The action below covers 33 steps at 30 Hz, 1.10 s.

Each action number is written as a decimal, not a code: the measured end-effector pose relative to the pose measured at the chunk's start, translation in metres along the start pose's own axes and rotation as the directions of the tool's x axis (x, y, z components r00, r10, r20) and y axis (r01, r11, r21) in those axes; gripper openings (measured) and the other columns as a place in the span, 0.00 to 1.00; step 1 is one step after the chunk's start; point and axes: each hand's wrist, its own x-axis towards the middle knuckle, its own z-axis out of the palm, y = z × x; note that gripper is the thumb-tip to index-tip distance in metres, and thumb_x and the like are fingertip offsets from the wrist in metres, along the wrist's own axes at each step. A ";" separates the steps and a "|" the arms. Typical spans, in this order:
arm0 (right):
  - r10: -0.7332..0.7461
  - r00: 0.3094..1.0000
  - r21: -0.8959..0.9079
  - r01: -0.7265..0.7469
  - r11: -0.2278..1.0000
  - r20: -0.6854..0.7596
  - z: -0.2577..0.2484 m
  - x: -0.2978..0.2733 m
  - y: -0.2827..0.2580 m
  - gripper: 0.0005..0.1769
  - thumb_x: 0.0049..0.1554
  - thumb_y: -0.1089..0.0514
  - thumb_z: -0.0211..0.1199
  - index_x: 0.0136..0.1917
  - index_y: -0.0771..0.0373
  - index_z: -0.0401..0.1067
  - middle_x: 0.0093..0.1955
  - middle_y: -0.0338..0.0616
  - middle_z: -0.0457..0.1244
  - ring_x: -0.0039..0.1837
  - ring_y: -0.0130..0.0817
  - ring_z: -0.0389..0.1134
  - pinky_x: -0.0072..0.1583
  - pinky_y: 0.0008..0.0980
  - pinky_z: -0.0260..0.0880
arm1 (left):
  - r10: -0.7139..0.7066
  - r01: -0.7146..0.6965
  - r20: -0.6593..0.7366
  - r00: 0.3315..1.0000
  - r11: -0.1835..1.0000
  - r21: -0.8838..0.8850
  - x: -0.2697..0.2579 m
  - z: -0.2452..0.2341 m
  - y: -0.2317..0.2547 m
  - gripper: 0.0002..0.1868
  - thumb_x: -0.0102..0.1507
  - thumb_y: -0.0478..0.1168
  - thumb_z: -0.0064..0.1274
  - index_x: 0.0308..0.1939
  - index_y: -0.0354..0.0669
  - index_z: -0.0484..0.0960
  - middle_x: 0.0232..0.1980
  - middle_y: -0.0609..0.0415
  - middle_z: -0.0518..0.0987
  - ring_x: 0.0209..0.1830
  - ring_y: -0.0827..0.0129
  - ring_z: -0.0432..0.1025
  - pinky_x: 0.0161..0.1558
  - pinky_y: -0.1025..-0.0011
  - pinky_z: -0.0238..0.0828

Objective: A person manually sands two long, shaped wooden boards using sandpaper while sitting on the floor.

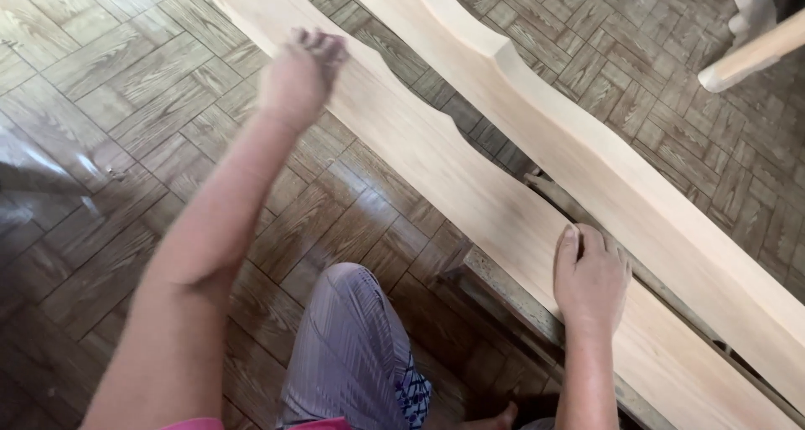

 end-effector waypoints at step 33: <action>-0.154 0.981 -0.056 0.148 0.987 -0.119 0.028 0.007 0.031 0.27 0.71 0.47 0.42 0.63 0.66 0.75 0.61 0.57 0.69 0.63 0.60 0.66 0.66 0.57 0.60 | 0.246 -0.458 -0.557 0.794 0.843 -0.281 0.022 0.143 0.062 0.28 0.70 0.35 0.37 0.75 0.46 0.66 0.77 0.46 0.66 0.79 0.52 0.54 0.78 0.54 0.44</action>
